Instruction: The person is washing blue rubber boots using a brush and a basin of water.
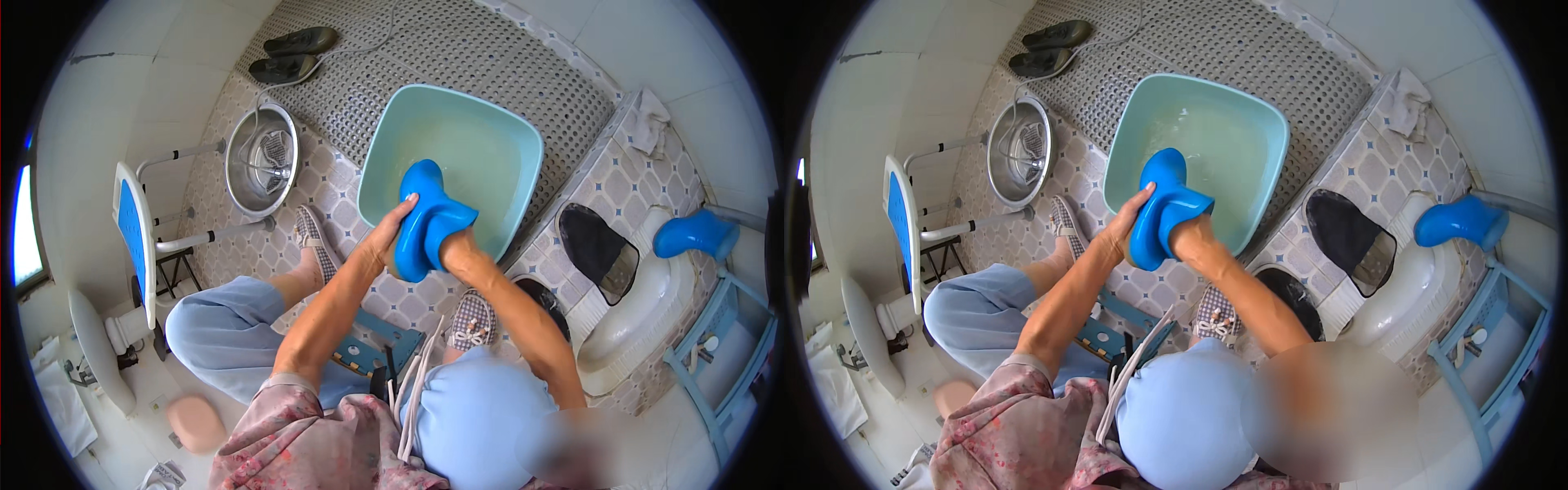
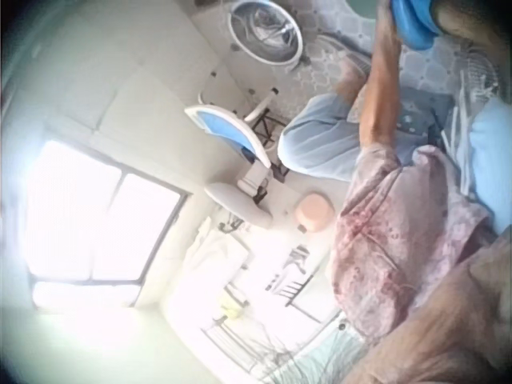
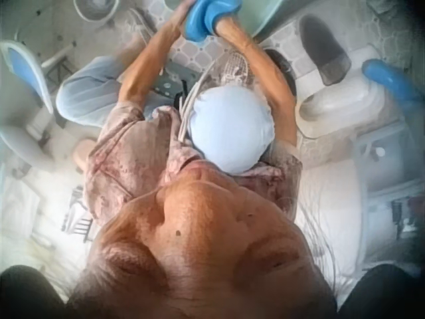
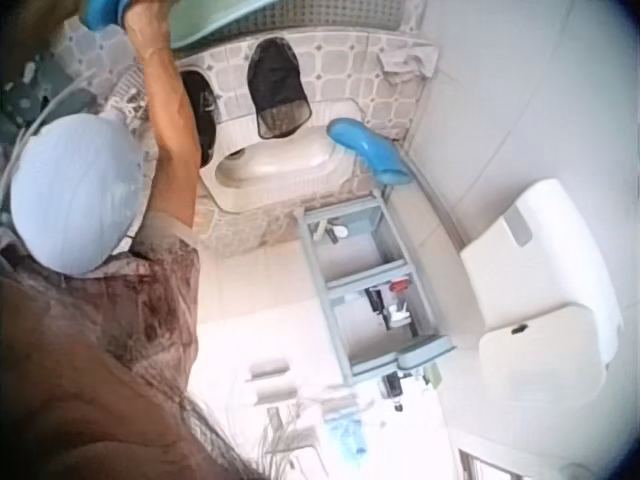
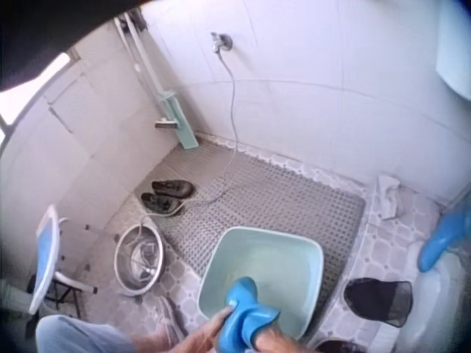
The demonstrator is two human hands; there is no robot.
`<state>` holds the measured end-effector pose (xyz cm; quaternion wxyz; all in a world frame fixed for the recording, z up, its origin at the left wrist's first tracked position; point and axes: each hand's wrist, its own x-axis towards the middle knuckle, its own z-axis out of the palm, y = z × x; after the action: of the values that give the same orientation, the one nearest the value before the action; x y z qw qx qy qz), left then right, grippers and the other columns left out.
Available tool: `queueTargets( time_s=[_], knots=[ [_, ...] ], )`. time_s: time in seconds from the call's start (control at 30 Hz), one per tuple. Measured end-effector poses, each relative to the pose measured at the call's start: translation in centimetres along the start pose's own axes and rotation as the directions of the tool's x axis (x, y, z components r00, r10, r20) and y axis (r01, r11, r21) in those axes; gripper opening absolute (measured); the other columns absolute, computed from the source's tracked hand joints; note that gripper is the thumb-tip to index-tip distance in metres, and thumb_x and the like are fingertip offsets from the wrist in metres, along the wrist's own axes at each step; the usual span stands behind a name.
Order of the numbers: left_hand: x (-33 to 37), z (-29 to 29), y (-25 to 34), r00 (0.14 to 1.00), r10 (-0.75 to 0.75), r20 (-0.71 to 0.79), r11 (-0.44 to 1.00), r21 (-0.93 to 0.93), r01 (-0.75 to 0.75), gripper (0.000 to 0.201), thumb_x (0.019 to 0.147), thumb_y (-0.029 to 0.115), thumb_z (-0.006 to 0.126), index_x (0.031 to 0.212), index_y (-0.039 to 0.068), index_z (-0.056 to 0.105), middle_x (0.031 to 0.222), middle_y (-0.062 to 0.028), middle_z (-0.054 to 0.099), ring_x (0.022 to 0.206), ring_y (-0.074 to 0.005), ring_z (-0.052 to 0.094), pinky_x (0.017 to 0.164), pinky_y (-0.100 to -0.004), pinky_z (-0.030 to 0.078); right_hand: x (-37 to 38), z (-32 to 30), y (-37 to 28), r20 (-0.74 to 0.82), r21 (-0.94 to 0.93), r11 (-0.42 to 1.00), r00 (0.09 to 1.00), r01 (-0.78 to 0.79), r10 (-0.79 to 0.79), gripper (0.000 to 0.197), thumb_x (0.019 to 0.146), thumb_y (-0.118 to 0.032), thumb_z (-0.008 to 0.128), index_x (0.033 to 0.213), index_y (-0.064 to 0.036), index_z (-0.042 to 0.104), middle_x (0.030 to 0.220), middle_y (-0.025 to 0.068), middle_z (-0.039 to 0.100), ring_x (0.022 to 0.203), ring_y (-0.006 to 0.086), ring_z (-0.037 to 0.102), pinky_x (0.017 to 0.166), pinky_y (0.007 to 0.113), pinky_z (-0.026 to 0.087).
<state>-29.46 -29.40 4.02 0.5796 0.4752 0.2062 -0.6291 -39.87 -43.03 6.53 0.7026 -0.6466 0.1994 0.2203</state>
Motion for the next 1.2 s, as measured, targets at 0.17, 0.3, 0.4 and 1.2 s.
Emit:
queueTargets(
  time_s=[0.17, 0.3, 0.4, 1.2],
  knots=[
    [-3.3, -1.7, 2.9, 0.992, -0.118, 0.034, 0.99, -0.068, 0.12, 0.072, 0.09, 0.057, 0.061, 0.134, 0.0, 0.051, 0.123, -0.0214, 0.063, 0.107, -0.0322, 0.066, 0.097, -0.0461, 0.053, -1.7, 3.9, 1.7, 0.026, -0.59, 0.493, 0.626, 0.639, -0.779, 0.033, 0.095, -0.022, 0.056, 0.117, 0.0026, 0.059, 0.115, 0.027, 0.064, 0.108, 0.0364, 0.063, 0.09, 0.047, 0.052],
    [-0.5, -0.3, 1.0, 0.999, -0.042, -0.009, 0.998, -0.038, 0.042, 0.073, 0.09, 0.057, 0.062, 0.135, 0.001, 0.05, 0.122, -0.0208, 0.064, 0.107, -0.032, 0.065, 0.098, -0.0465, 0.051, 1.7, 0.9, 0.5, -0.07, -0.147, 0.983, 0.992, -0.113, 0.104, 0.04, 0.093, -0.034, 0.058, 0.119, -0.0041, 0.063, 0.111, 0.0238, 0.068, 0.099, 0.0378, 0.067, 0.084, 0.044, 0.055],
    [-0.7, -1.5, 1.7, 0.998, -0.068, 0.015, 0.995, -0.068, 0.069, 0.075, 0.089, 0.057, 0.063, 0.137, 0.001, 0.049, 0.124, -0.0211, 0.063, 0.109, -0.0333, 0.064, 0.1, -0.0475, 0.05, -0.3, 2.1, 1.4, -0.128, -0.111, 0.991, 0.988, 0.072, -0.086, 0.04, 0.09, -0.033, 0.062, 0.117, -0.0036, 0.063, 0.112, 0.0248, 0.067, 0.098, 0.0378, 0.067, 0.085, 0.044, 0.054],
    [-2.1, -1.0, 3.4, 0.995, 0.084, 0.059, 0.986, 0.139, -0.091, 0.061, 0.092, 0.038, 0.066, 0.126, -0.011, 0.052, 0.116, -0.0253, 0.064, 0.102, -0.0332, 0.068, 0.092, -0.0457, 0.056, 0.0, 0.7, 1.0, -0.118, -0.096, 0.983, 0.979, 0.154, -0.165, 0.041, 0.094, -0.025, 0.054, 0.126, -0.0004, 0.057, 0.123, 0.0243, 0.061, 0.103, 0.0354, 0.064, 0.09, 0.043, 0.051]
  ],
)
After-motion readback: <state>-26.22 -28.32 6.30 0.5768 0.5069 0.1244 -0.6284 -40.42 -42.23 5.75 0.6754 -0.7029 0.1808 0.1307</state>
